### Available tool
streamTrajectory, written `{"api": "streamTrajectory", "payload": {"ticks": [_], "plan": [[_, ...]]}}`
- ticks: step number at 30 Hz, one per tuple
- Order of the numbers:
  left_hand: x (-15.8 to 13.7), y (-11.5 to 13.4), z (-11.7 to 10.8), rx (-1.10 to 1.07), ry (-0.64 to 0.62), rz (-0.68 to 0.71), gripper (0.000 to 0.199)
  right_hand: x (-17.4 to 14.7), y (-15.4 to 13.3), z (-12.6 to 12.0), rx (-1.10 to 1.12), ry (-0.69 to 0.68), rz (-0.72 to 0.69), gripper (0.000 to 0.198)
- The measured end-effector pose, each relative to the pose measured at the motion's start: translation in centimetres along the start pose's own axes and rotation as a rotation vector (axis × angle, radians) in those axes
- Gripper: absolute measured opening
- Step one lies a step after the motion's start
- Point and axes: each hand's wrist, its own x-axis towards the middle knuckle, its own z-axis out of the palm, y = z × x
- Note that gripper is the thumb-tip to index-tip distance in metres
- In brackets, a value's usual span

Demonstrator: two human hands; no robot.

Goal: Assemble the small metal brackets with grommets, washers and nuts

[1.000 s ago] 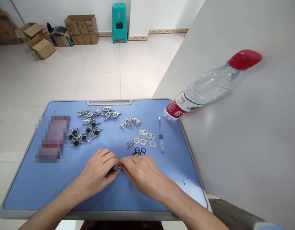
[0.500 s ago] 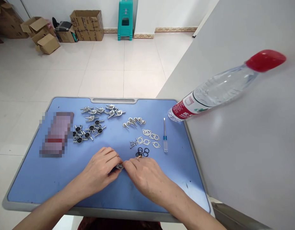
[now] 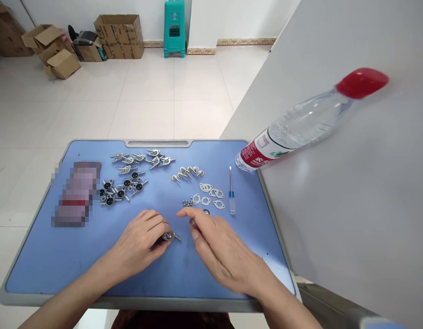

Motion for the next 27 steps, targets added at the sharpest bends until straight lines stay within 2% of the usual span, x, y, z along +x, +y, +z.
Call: {"api": "streamTrajectory", "payload": {"ticks": [4, 8, 12, 15, 19, 27], "plan": [[0.1, 0.1, -0.2, -0.006, -0.001, 0.001, 0.01, 0.2, 0.2, -0.5, 0.261, -0.082, 0.176, 0.029], [0.1, 0.1, -0.2, 0.003, 0.0, -0.003, 0.011, 0.7, 0.6, -0.3, 0.462, 0.014, 0.175, 0.019], [0.1, 0.1, -0.2, 0.019, 0.011, 0.007, 0.009, 0.9, 0.5, -0.4, 0.415, 0.188, 0.066, 0.018], [0.2, 0.1, -0.2, 0.028, 0.012, 0.006, 0.009, 0.9, 0.4, -0.2, 0.355, 0.262, 0.031, 0.018], [0.1, 0.1, -0.2, 0.026, 0.016, 0.003, 0.009, 0.8, 0.3, 0.6, 0.317, 0.286, -0.021, 0.013], [0.1, 0.2, -0.3, 0.047, 0.006, 0.003, 0.008, 1.1, 0.3, 1.2, 0.253, 0.234, -0.167, 0.013]]}}
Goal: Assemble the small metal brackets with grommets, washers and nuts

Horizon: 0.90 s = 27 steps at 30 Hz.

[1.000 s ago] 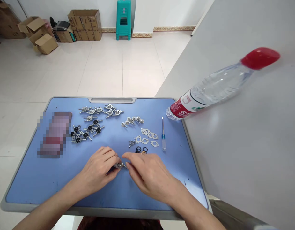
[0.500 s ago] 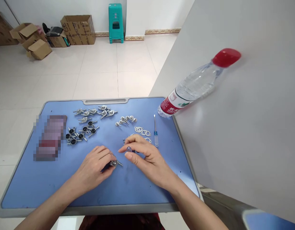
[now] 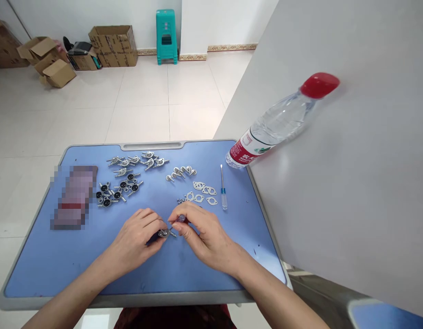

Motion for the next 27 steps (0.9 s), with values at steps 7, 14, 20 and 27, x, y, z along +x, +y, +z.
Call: {"api": "streamTrajectory", "payload": {"ticks": [7, 14, 20, 27], "plan": [[0.0, -0.1, 0.1, 0.015, -0.001, 0.007, 0.01, 0.3, -0.3, 0.2, 0.004, -0.044, -0.024, 0.015], [0.0, -0.1, 0.1, 0.0, 0.01, 0.009, 0.01, 0.1, -0.6, -0.2, 0.016, -0.145, -0.051, 0.016], [0.0, 0.0, 0.1, -0.015, -0.004, -0.01, 0.008, -0.3, -0.1, 0.0, -0.082, -0.131, -0.157, 0.026], [-0.1, 0.0, 0.2, -0.038, -0.005, -0.014, 0.011, -0.7, 0.3, 1.3, -0.316, 0.034, -0.331, 0.029]]}}
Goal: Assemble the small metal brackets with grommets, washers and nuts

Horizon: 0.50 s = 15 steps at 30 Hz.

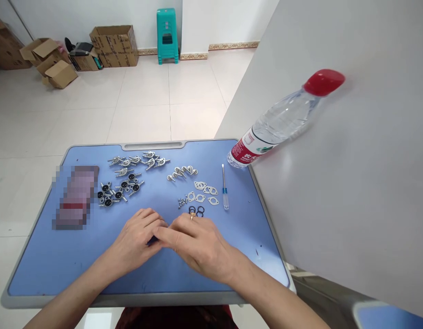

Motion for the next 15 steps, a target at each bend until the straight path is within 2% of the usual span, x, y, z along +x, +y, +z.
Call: {"api": "streamTrajectory", "payload": {"ticks": [7, 12, 15], "plan": [[0.02, -0.07, 0.06, 0.031, 0.005, 0.008, 0.007, 0.86, 0.38, -0.57, 0.118, 0.022, 0.012, 0.029], [0.0, -0.08, 0.15, 0.025, 0.016, 0.023, 0.01, 0.78, 0.33, -0.18, 0.05, 0.099, -0.011, 0.029], [-0.07, -0.09, 0.22, 0.02, 0.026, 0.021, 0.009, 0.73, 0.26, -0.2, 0.094, 0.042, -0.014, 0.032]]}}
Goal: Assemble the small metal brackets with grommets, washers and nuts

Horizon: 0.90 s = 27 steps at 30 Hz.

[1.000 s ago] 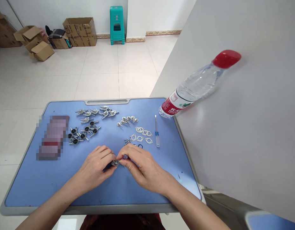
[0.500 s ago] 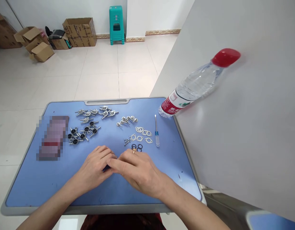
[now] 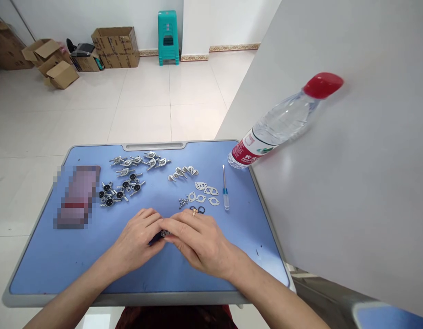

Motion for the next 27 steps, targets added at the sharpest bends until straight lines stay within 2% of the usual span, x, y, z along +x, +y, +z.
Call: {"api": "streamTrajectory", "payload": {"ticks": [3, 8, 14, 16, 19, 22, 27], "plan": [[0.0, 0.0, 0.0, 0.006, 0.002, -0.002, 0.008, 0.0, -0.1, -0.3, 0.043, -0.054, 0.024, 0.033], [0.1, -0.1, -0.1, 0.0, -0.022, 0.004, 0.007, 0.0, -0.3, 0.0, -0.054, 0.033, 0.08, 0.011], [0.1, -0.1, 0.0, -0.01, -0.012, 0.002, 0.008, -0.2, -0.1, 0.6, -0.134, 0.096, 0.084, 0.004], [0.1, -0.1, 0.0, -0.006, -0.023, -0.001, 0.007, -0.2, 0.0, 0.3, -0.128, 0.073, 0.054, 0.012], [0.1, -0.1, 0.0, 0.001, -0.043, -0.01, 0.007, -0.1, 0.1, -0.5, -0.077, -0.049, 0.042, 0.027], [0.1, -0.1, -0.1, 0.012, -0.041, -0.005, 0.008, 0.1, 0.1, -1.2, -0.009, -0.14, 0.062, 0.034], [0.1, -0.2, 0.0, -0.006, -0.025, 0.007, 0.006, 0.5, -0.1, -1.1, -0.019, -0.066, 0.08, 0.016]]}}
